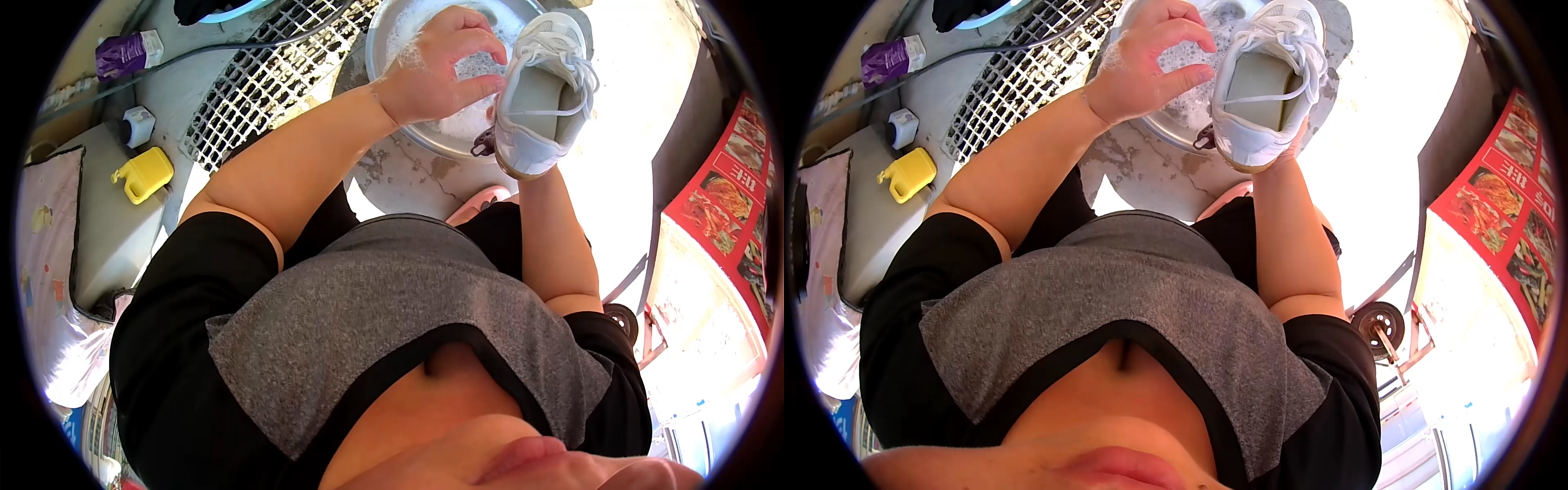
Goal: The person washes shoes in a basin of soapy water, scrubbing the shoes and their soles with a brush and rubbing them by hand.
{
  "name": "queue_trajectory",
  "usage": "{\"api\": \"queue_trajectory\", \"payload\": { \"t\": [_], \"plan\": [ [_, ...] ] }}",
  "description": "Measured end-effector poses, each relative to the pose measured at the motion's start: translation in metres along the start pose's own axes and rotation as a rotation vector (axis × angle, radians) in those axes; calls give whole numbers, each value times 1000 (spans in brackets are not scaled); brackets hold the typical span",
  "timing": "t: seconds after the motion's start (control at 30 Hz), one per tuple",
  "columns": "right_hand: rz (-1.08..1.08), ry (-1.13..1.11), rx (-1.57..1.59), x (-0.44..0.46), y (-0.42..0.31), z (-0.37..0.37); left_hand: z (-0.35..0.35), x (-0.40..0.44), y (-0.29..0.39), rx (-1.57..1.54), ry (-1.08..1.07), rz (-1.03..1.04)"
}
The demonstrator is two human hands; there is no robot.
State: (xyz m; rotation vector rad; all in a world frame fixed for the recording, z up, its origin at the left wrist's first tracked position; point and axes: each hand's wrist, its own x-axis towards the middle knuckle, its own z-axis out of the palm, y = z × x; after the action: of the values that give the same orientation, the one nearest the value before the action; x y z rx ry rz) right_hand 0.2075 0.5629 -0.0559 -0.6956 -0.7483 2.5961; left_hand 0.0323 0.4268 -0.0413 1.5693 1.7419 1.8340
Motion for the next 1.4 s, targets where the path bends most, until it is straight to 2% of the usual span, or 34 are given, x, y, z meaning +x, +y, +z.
{"api": "queue_trajectory", "payload": {
  "t": [0.17, 0.23, 0.4, 0.43, 0.53, 0.63, 0.73, 0.8, 0.83, 0.87, 0.9, 0.93, 0.97, 1.0, 1.03, 1.07, 1.1, 1.13, 1.17, 1.23, 1.4],
  "plan": [
    [32, -96, 184, 7, 19, -5, -6, 7, 23, -21, -3, -52],
    [3, -69, 56, 2, 23, 13, -10, 9, 31, 52, -36, -114],
    [8, -40, -140, 9, 41, -8, -10, 11, 33, 265, -13, -66],
    [33, 3, -109, 12, 44, -12, -11, 12, 34, 319, -4, -55],
    [128, -63, 85, 6, 42, 0, -11, 2, 26, 479, -108, -125],
    [142, -142, 97, 1, 41, 1, -9, -2, 12, 492, -187, 24],
    [-33, -131, -381, 7, 48, 6, -4, -5, 8, 434, -79, 191],
    [-103, -70, -655, 9, 48, 9, -3, -3, 9, 270, -52, 16],
    [-63, -90, -538, 9, 45, 10, -3, -1, 11, 185, -40, -68],
    [-22, -105, -422, 8, 43, 11, -5, 3, 13, 93, -36, -284],
    [77, -171, -94, 8, 39, 11, -9, 9, 16, 1, -31, -502],
    [80, -173, -107, 8, 39, 13, -12, 11, 18, -91, -25, -721],
    [84, -175, -120, 8, 38, 15, -12, 9, 17, -26, 18, -622],
    [-8, -112, -475, 7, 40, 20, -11, 6, 14, 39, 61, -523],
    [17, -69, -456, 6, 41, 20, -10, 4, 12, 103, 103, -423],
    [42, -25, -435, 6, 41, 19, -8, 6, 10, 147, 89, -223],
    [182, -5, -39, 5, 41, 13, -5, 9, 8, 191, 74, -24],
    [269, -4, 145, 4, 41, 8, -2, 12, 7, 233, 59, 175],
    [358, 13, 326, 3, 40, 4, 0, 12, 7, 221, 19, 212],
    [440, 8, 262, -1, 39, 7, 4, 10, 8, 198, -63, 285],
    [485, 55, 103, -10, 32, 4, 0, 4, 8, 209, -152, 236]
  ]
}}
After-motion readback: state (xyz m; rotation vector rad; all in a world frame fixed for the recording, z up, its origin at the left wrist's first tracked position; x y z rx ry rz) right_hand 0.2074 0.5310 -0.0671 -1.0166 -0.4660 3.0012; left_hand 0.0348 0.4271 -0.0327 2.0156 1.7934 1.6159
